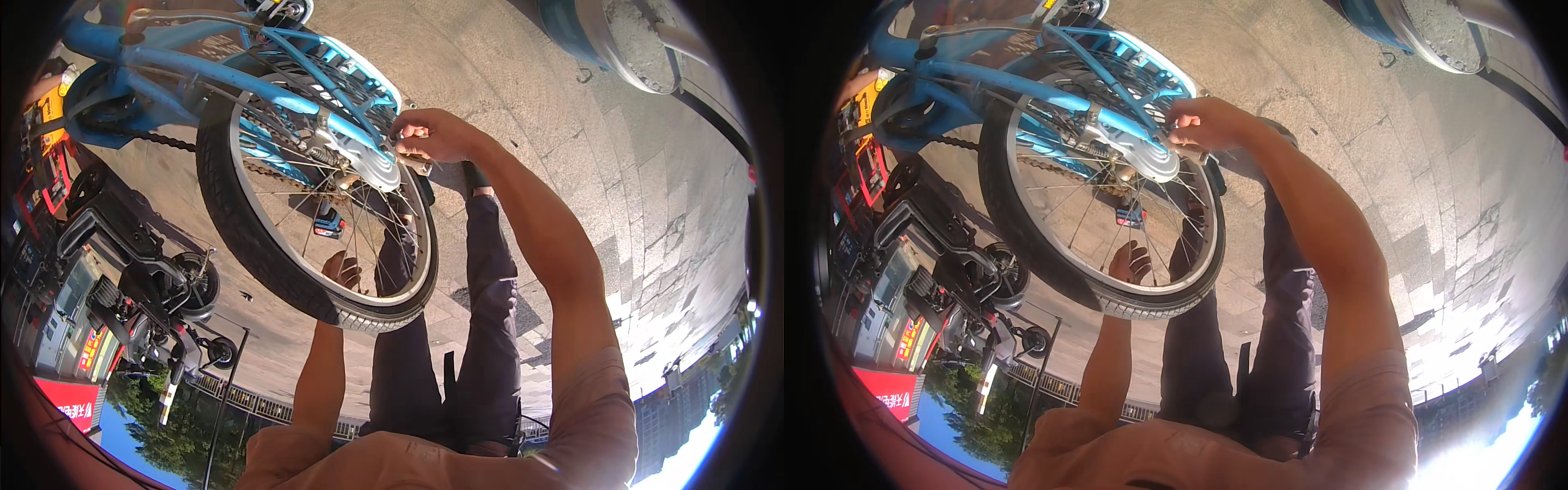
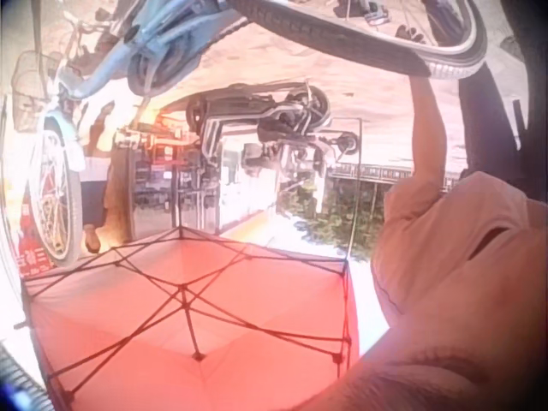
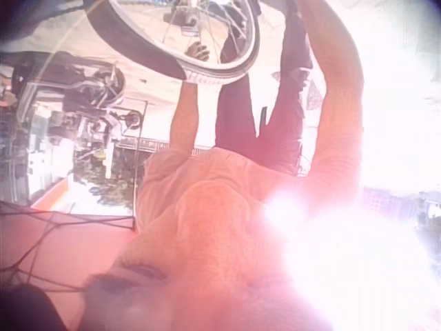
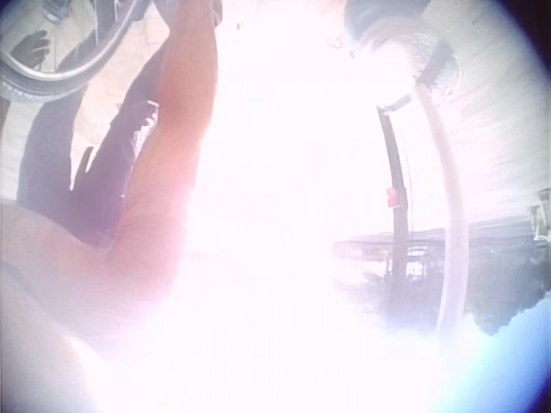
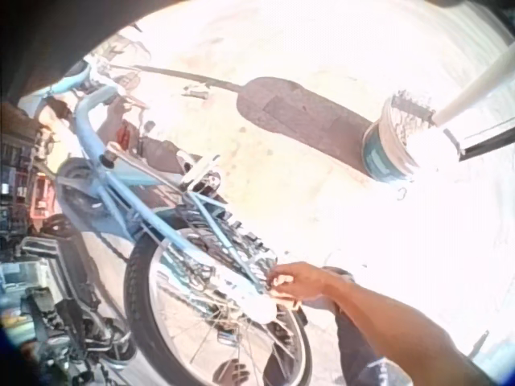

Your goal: The person uses a cordless impact wrench and a wrench to remove and reinstall the rear wheel of a light blue bicycle. They adjust the chain and brake components, then tighten the axle nuts with the impact wrench and perform final adjustments by hand.

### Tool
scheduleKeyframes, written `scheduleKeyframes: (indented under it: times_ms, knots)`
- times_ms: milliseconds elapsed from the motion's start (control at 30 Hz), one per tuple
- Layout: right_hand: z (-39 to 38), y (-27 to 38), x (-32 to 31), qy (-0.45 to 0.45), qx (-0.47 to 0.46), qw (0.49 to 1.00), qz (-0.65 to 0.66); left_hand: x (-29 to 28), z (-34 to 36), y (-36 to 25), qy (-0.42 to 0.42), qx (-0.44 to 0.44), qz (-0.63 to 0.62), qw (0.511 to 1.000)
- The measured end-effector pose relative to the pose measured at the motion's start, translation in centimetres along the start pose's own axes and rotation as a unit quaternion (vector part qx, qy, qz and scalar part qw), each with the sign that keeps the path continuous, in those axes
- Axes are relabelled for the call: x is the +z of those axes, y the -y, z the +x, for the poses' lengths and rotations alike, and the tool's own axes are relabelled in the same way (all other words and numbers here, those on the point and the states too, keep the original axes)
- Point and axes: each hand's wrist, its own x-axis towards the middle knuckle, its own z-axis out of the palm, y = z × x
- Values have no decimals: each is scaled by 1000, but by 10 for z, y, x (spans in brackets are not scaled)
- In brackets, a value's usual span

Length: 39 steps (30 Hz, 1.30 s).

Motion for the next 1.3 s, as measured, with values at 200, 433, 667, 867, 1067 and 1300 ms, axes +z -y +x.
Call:
scheduleKeyframes:
  times_ms: [200,433,667,867,1067,1300]
  knots:
    - [14,-18,-10,90,79,973,200,49,-30,35,-30,21,-97,995]
    - [22,-13,-21,34,63,994,79,77,-43,78,2,34,-167,985]
    - [1,-19,-15,91,-94,942,-309,124,-50,108,81,3,-283,956]
    - [15,-13,-31,154,40,975,-154,199,-90,102,-25,-122,-157,980]
    - [26,-10,-29,185,-8,980,-75,288,-27,18,7,162,-337,927]
    - [35,-20,-34,239,-17,970,-36,304,24,-47,-85,116,-390,909]
